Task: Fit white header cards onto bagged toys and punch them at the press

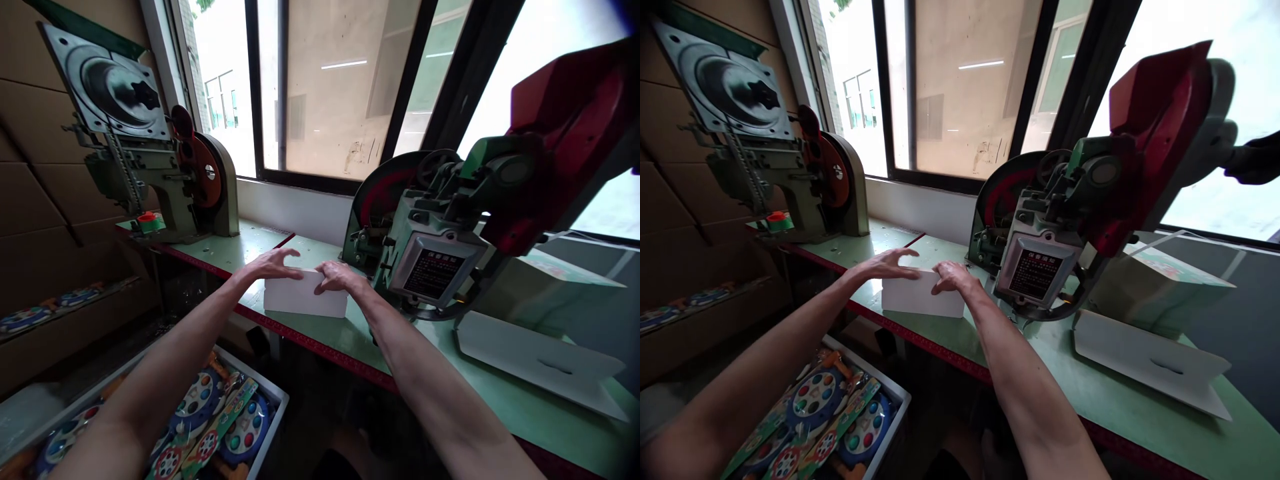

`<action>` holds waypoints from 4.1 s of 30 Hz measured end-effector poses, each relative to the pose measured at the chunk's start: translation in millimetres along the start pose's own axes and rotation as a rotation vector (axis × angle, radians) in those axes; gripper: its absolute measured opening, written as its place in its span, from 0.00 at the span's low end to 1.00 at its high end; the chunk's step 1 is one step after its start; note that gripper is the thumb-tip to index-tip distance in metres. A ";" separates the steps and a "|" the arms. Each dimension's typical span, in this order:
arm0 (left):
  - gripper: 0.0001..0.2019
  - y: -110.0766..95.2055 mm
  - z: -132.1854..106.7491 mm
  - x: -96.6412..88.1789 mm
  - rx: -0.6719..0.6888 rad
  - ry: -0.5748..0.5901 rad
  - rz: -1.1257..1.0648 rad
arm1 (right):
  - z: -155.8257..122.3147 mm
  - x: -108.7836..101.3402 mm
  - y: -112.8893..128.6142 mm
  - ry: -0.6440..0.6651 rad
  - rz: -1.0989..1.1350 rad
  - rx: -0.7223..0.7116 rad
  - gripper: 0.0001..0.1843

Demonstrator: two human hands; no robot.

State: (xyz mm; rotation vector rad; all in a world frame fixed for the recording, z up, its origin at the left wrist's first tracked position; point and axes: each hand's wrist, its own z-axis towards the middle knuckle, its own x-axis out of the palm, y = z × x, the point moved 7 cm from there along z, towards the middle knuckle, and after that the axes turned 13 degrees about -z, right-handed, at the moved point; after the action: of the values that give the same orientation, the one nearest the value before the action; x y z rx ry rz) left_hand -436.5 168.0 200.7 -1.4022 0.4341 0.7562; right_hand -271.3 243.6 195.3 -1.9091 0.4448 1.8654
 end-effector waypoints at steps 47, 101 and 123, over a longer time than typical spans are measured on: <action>0.35 81.9 30.8 80.4 0.019 -0.291 0.120 | 0.8 -42.0 22.2 -0.674 -0.016 0.248 0.35; 0.18 13.2 -43.6 33.0 0.012 0.051 0.245 | -84.1 35.7 70.0 -0.333 0.486 0.302 0.14; 0.38 39.4 -31.9 5.1 0.126 -0.508 0.049 | 40.5 87.4 44.3 -0.384 0.134 0.184 0.34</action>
State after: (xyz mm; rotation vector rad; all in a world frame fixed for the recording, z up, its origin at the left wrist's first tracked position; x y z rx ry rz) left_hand -455.4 137.7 164.4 -1.0364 0.1149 1.0689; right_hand -325.1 232.6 104.6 -1.3908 0.6024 2.1329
